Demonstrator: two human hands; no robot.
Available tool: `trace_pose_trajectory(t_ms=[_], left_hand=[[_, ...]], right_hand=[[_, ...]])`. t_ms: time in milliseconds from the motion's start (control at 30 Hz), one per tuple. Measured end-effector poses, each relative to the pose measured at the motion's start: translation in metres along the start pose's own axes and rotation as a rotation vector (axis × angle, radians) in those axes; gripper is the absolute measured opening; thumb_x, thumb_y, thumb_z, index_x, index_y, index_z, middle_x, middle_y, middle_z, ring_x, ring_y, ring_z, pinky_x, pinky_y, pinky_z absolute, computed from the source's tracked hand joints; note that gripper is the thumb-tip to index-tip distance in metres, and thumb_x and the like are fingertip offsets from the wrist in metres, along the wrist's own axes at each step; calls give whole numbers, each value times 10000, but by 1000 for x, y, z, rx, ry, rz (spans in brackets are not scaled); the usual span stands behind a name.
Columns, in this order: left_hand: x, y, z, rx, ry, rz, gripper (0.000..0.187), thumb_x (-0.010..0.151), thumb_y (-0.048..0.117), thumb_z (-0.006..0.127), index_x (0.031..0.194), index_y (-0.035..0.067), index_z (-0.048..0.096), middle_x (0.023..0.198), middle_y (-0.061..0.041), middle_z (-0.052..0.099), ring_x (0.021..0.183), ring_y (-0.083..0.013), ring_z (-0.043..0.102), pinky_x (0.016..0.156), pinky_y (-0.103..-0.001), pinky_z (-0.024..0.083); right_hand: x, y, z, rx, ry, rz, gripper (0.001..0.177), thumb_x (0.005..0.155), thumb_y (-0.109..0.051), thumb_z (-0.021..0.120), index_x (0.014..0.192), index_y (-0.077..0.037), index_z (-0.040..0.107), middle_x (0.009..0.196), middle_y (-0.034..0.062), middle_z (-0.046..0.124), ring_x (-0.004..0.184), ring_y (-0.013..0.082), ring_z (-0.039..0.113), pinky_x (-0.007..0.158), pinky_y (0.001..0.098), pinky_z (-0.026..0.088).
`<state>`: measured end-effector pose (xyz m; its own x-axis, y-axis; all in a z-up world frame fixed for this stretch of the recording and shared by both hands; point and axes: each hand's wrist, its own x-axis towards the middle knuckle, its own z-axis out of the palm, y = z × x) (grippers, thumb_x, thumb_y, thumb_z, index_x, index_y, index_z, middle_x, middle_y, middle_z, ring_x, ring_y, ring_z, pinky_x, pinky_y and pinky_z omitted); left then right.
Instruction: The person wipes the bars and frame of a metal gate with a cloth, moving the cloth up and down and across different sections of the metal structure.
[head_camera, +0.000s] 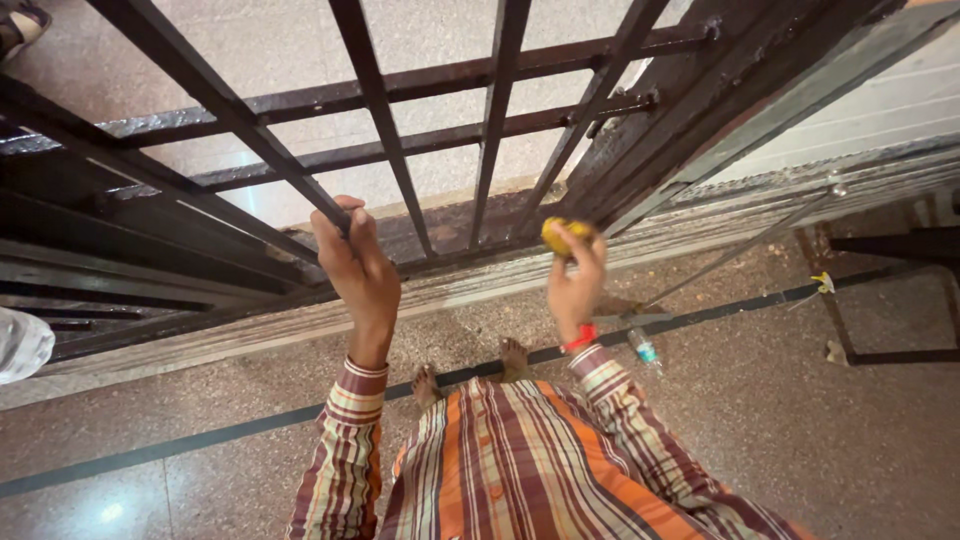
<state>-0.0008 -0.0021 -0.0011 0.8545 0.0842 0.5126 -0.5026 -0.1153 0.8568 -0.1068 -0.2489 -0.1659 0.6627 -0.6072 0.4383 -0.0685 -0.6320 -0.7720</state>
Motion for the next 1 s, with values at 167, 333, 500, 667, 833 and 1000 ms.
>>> trace_pose_trajectory(t_ms=[167, 333, 500, 667, 833, 1000], left_hand=[[-2, 3, 1, -29, 6, -42, 55, 1122, 59, 477, 1108, 18, 511, 813, 26, 429, 701, -64, 388, 611, -252, 316], [0, 1, -1, -7, 2, -9, 62, 1115, 62, 478, 1097, 16, 516, 804, 25, 435, 695, -69, 393, 607, -259, 317], [0, 1, -1, 16, -12, -5, 64, 1129, 68, 475, 1106, 20, 511, 810, 22, 427, 704, -72, 391, 617, -260, 324], [1, 1, -4, 13, -39, -7, 74, 1126, 81, 477, 1097, 23, 511, 794, 30, 433, 675, -59, 381, 592, -248, 305], [-2, -1, -4, -57, -32, -8, 90, 1151, 91, 477, 1094, 26, 502, 802, 32, 402, 696, -54, 352, 611, -247, 291], [1, 0, -3, -63, -26, -8, 75, 1144, 86, 476, 1103, 28, 502, 794, 38, 400, 688, -50, 348, 605, -247, 285]], right_hand=[[-19, 18, 8, 108, -191, 217, 427, 863, 42, 680, 1223, -182, 731, 1251, 118, 674, 1142, 279, 699, 892, 357, 618], [28, -77, -25, 162, 142, -239, 385, 937, 54, 705, 1271, -138, 704, 1321, 126, 628, 1217, 287, 636, 1018, 368, 617], [99, -157, -70, 219, 173, -565, 419, 930, 101, 668, 1258, -156, 716, 1387, 95, 557, 1300, 258, 577, 1023, 374, 623], [112, -148, -50, 250, 136, -567, 421, 882, 52, 719, 1230, -186, 725, 1386, 72, 489, 1273, 219, 543, 1012, 311, 610], [43, -73, -4, 79, -35, -422, 445, 831, 53, 722, 1194, -203, 737, 1340, 70, 534, 1251, 261, 553, 1049, 359, 578], [-3, -44, -2, 16, -361, -150, 493, 830, 64, 702, 1223, -231, 739, 1305, 118, 617, 1147, 274, 665, 967, 341, 584]])
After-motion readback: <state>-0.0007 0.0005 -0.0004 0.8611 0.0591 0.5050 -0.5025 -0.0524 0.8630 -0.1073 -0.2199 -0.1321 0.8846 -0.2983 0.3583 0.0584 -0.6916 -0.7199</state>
